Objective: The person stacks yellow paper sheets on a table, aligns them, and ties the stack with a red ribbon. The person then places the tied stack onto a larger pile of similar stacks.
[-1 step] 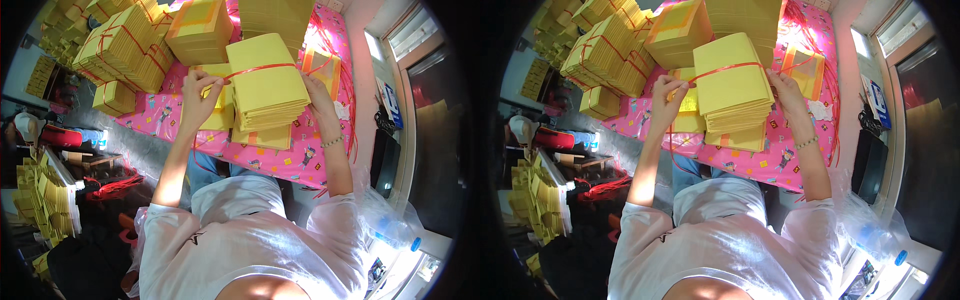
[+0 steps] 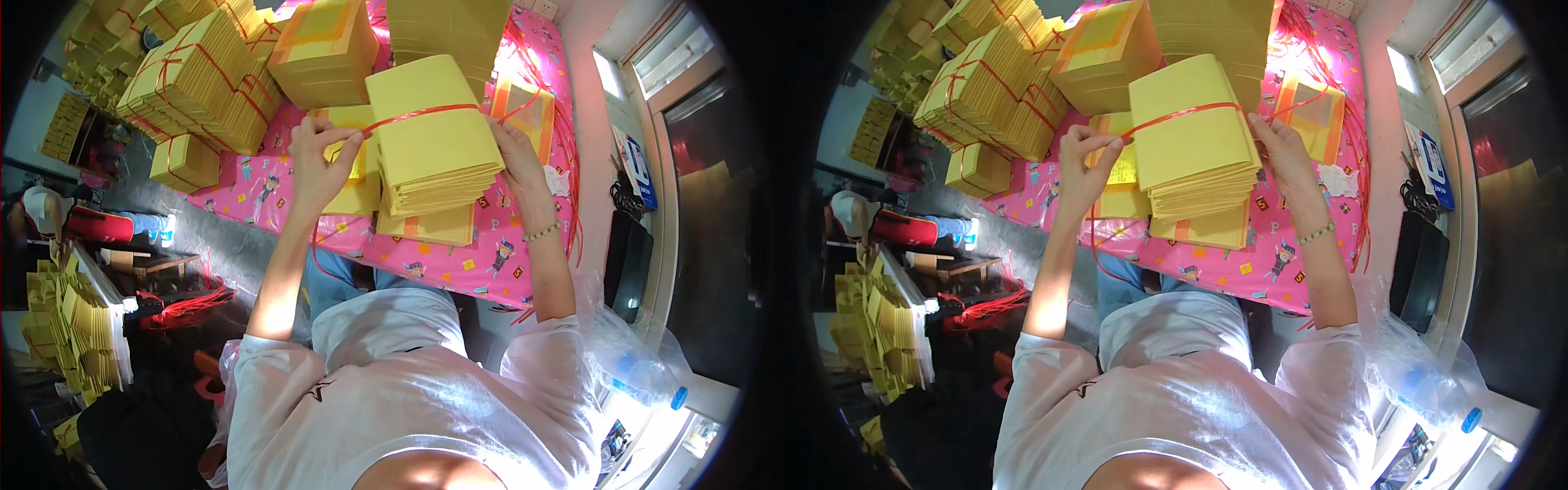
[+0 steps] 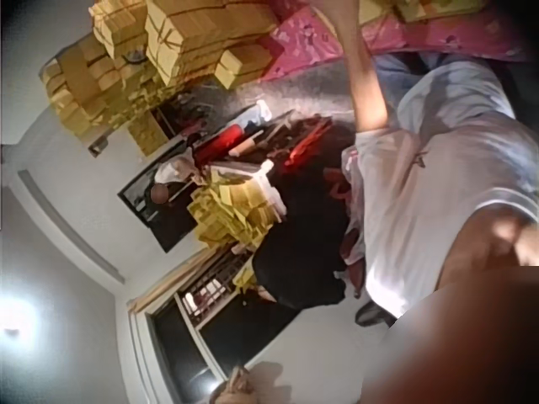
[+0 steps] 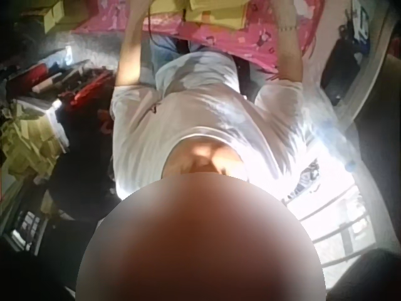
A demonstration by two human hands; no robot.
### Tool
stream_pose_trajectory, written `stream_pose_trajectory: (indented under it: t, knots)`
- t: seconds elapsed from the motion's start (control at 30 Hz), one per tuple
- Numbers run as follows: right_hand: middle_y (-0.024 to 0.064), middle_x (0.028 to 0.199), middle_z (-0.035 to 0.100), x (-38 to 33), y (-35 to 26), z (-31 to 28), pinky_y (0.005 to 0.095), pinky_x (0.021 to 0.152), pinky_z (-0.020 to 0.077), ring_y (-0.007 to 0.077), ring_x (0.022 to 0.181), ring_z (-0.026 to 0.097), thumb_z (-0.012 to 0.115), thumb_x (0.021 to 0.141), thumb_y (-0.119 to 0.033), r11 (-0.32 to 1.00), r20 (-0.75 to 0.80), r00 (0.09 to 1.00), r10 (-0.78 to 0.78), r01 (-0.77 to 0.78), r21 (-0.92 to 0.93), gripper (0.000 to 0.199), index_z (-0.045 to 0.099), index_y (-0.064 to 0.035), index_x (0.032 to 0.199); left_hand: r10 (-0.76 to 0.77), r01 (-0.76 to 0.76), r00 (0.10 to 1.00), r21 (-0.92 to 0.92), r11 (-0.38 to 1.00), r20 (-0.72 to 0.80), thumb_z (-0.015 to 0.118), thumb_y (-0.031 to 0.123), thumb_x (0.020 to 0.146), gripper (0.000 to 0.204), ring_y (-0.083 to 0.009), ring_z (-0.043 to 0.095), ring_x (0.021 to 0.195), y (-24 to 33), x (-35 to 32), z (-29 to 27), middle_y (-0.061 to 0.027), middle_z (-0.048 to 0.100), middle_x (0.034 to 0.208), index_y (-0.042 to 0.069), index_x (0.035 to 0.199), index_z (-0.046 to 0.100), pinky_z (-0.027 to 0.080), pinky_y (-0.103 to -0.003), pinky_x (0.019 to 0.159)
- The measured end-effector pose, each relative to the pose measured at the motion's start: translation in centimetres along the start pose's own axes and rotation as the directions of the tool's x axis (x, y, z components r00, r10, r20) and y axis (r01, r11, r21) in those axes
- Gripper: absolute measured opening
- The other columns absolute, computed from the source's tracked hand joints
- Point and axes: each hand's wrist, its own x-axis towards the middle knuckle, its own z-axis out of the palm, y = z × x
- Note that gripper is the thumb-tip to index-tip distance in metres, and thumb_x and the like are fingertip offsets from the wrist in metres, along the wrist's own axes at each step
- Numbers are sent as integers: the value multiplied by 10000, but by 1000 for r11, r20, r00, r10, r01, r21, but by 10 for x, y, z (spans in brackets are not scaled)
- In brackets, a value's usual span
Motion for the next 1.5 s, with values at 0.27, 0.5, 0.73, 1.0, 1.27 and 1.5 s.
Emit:
stream_pose_trajectory:
  t: [0.27,0.5,0.73,1.0,1.27,1.5]
  knots:
    - [0,829,648,6,3,-1,204,597,478,68,667,600,583,927,-289,999,6,999,35,-35,41,227,597,-68,975,-352,565,797,-401,721,490,627,214,868,237,-79,584,550,8,12,-16,-57,696,779,14,966,709,433,-208,512]
    - [-13,818,645,10,9,-1,219,615,473,79,679,592,579,928,-289,977,29,991,133,-136,167,217,608,-80,978,-466,679,689,-719,148,555,625,199,888,285,-145,648,795,12,-6,7,-82,671,986,13,1103,622,538,-267,697]
    - [-26,795,634,18,20,-9,242,614,475,85,685,604,581,921,-286,966,34,985,171,-174,192,183,613,-108,947,-527,597,622,-786,-158,578,566,74,909,99,-171,616,894,-3,-21,34,-64,617,964,63,1004,543,541,-311,763]
    - [7,884,638,5,22,2,245,653,456,75,788,571,584,921,-297,983,37,987,158,-160,85,281,606,-47,1049,-670,587,656,-793,164,347,600,93,888,161,-157,620,641,8,-26,41,-99,636,909,65,993,482,545,-282,568]
    - [14,934,648,7,27,-2,238,685,476,82,829,599,592,913,-299,993,63,991,115,-117,28,321,591,-36,1097,-236,211,958,-156,965,-163,632,37,840,118,-116,569,484,12,-32,33,-60,652,722,28,835,515,435,-266,442]
    - [29,981,644,5,27,2,243,702,488,96,852,606,531,950,-252,992,11,993,116,-117,56,285,575,-42,1137,-267,129,941,-506,853,-208,620,32,859,78,-110,573,513,-1,-37,38,-63,669,805,74,890,561,429,-254,439]
